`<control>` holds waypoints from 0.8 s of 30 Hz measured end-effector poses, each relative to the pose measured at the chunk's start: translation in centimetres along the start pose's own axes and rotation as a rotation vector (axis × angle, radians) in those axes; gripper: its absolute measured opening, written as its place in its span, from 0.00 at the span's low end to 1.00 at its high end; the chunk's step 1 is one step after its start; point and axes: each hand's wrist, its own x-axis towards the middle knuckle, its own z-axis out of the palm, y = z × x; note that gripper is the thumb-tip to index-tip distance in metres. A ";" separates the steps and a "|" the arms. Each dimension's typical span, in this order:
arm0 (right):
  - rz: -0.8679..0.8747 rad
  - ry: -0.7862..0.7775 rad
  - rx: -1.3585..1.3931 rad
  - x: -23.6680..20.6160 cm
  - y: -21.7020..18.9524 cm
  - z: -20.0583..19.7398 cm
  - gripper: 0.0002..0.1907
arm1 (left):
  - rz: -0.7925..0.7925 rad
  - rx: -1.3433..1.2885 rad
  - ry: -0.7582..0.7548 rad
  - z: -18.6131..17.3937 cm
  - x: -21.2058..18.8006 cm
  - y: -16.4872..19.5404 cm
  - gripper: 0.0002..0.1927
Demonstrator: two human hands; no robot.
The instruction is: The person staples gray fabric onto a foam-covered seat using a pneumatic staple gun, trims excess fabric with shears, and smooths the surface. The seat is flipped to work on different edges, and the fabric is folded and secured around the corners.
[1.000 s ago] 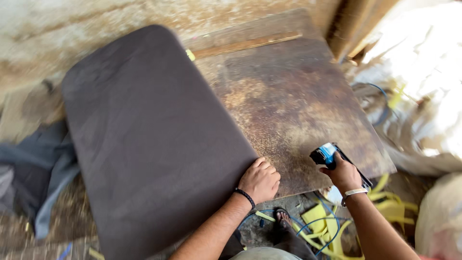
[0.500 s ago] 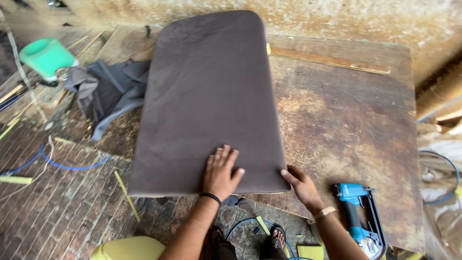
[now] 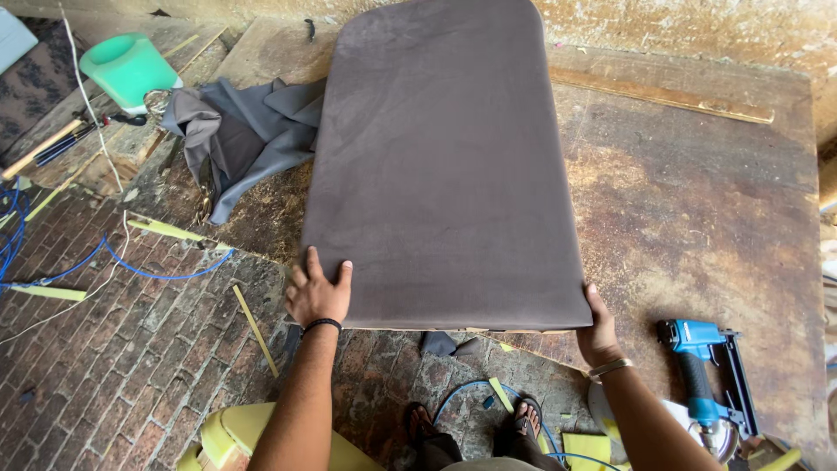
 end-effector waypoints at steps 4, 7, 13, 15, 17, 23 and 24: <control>-0.223 0.252 0.206 0.4 3.9 1.0 0.35 | -0.241 -0.563 -0.286 -0.8 2.8 -3.9 0.50; -0.295 0.488 0.409 1.2 3.3 3.0 0.22 | -0.207 -0.750 -0.259 -0.3 4.0 -6.0 0.51; -0.486 0.415 0.307 0.3 -8.1 4.4 0.16 | -0.276 -0.643 -0.295 -0.8 4.1 -5.0 0.51; -0.666 0.341 0.167 0.1 -14.4 5.5 0.22 | -0.345 -0.764 -0.355 -1.2 3.2 -4.0 0.53; -0.792 0.586 -0.276 -0.7 -20.1 7.5 0.30 | -0.360 -0.931 -0.461 -1.0 1.2 -2.7 0.55; -1.209 0.510 -0.756 -6.9 -34.6 15.3 0.25 | -0.301 -1.754 -0.843 3.5 -8.9 5.2 0.48; -1.242 0.445 -0.751 -7.9 -36.3 16.9 0.23 | -0.304 -1.677 -0.883 3.9 -10.3 6.9 0.47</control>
